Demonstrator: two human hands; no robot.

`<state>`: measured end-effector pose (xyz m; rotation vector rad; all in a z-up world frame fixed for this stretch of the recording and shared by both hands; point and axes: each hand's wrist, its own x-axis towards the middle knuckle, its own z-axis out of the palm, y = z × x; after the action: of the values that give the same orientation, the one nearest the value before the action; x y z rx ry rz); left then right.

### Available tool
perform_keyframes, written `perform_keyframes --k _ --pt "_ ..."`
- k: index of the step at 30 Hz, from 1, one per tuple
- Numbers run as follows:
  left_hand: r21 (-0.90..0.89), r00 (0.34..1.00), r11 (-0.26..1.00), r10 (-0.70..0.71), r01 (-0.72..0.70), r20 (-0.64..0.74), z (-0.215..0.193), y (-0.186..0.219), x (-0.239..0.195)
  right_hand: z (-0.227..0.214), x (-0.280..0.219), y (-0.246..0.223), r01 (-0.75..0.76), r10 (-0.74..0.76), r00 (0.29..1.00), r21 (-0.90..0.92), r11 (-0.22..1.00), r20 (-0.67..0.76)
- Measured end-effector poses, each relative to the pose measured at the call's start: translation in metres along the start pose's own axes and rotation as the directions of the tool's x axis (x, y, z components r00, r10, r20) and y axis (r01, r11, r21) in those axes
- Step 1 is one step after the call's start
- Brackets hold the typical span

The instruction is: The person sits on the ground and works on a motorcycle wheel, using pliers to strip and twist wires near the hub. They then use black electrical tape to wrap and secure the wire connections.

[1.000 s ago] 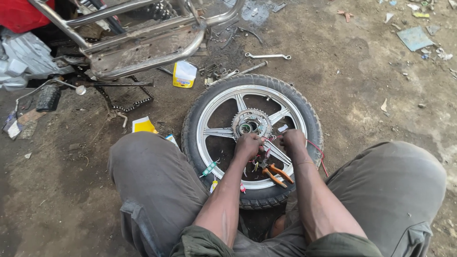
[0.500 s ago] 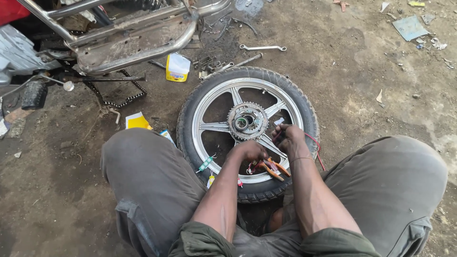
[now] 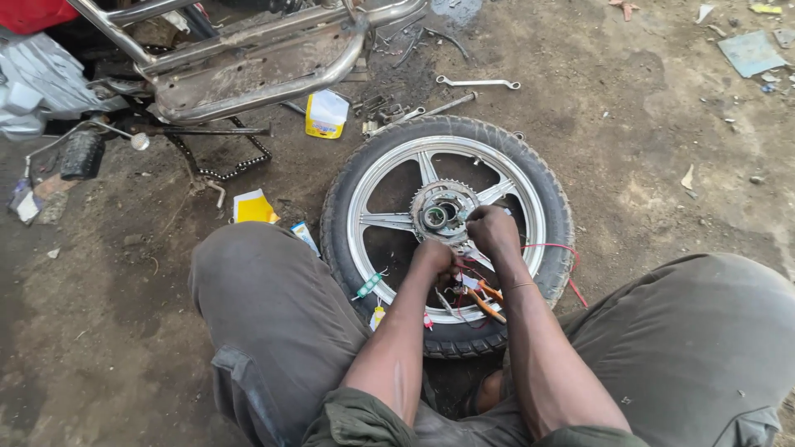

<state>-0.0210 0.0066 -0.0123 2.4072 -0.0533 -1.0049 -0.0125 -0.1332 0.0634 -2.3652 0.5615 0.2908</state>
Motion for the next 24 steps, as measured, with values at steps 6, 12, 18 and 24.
perform_keyframes --k 6,12,18,24 --pt "-0.002 0.977 0.982 -0.186 0.187 -0.101 0.031 -0.05 0.093 0.037 -0.008 -0.024 0.344 -0.331 0.925 -0.043 0.938 0.188" --pt "-0.266 0.988 0.963 0.001 -0.042 -0.154 -0.079 0.017 -0.079 0.02 0.003 -0.027 0.127 -0.132 0.991 0.159 0.979 0.023" --pt "-0.504 0.94 0.839 0.026 -0.205 -0.339 -0.104 0.027 -0.09 -0.071 -0.029 -0.058 0.257 -0.186 0.966 0.716 0.649 -0.178" --pt "-0.476 0.94 0.877 -0.112 -0.059 -0.322 -0.085 -0.003 -0.025 -0.14 -0.099 -0.091 0.235 -0.221 0.969 0.686 0.689 -0.11"
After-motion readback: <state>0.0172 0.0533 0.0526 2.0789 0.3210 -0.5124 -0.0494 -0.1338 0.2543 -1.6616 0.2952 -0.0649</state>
